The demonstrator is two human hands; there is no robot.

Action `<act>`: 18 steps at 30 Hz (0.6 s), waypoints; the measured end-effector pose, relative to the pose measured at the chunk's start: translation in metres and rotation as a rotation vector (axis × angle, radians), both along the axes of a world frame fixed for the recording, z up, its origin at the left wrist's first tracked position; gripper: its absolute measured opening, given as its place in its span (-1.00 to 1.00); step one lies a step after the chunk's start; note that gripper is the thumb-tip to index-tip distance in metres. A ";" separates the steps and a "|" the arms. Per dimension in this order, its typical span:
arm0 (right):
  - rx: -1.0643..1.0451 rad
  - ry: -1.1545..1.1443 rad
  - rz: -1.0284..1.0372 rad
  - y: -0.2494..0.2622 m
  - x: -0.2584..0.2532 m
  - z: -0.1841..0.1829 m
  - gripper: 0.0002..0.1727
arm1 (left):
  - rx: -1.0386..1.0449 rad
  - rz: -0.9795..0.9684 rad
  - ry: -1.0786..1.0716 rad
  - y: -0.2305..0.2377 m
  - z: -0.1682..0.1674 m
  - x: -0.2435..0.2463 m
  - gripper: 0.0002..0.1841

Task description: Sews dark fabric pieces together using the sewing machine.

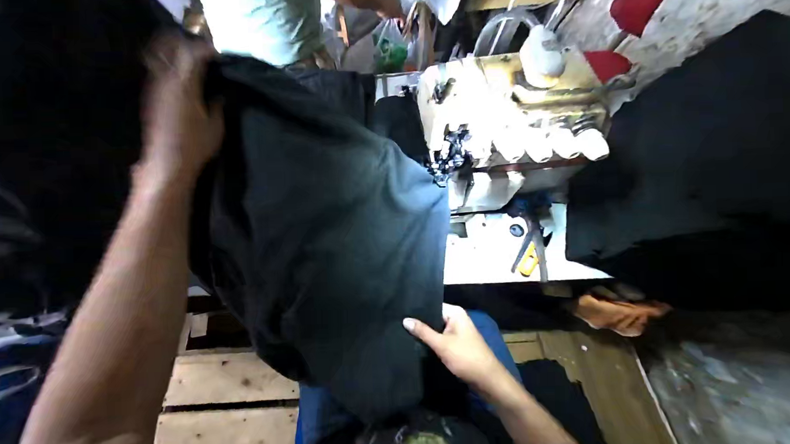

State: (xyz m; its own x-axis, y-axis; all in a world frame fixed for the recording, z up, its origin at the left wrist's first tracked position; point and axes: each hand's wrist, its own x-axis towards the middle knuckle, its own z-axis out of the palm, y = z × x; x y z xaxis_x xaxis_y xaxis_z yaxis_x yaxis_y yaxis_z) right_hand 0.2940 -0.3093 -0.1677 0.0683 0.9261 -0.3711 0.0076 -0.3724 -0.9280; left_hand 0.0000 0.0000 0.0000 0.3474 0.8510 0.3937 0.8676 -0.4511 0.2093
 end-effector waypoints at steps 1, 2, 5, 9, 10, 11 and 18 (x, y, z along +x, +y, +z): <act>-0.002 -0.085 -0.029 -0.007 0.000 -0.016 -0.81 | -0.137 -0.056 0.023 0.004 -0.045 0.004 -0.34; 0.020 -0.223 -0.022 -0.015 0.006 -0.027 -0.78 | -0.259 -0.089 0.087 0.000 -0.090 0.003 -0.31; 0.174 -0.670 0.089 -0.027 0.041 -0.030 -0.75 | -0.495 -0.105 0.183 -0.048 -0.123 -0.011 -0.42; 0.275 -0.690 -0.031 -0.008 0.073 0.016 -0.77 | -0.501 0.003 -0.153 -0.109 -0.061 -0.061 -0.72; 0.312 -0.670 -0.059 0.005 0.071 0.020 -0.73 | -0.414 0.156 -0.203 -0.106 -0.054 -0.080 -0.62; 0.327 -0.646 -0.049 0.019 0.065 0.019 -0.68 | -0.362 0.333 -0.216 -0.098 -0.052 -0.096 -0.44; 0.177 -0.412 0.056 0.046 0.035 0.002 -0.68 | -0.786 0.455 -0.115 -0.060 -0.075 -0.038 -0.27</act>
State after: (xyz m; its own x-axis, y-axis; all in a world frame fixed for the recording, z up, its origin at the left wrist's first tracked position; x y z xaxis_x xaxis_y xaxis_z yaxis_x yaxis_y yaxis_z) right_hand 0.3289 -0.2630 -0.1660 0.1252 0.9793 -0.1592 0.4055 -0.1970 -0.8926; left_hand -0.0381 -0.0597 -0.0754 -0.0922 0.9337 -0.3459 0.8816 0.2381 0.4077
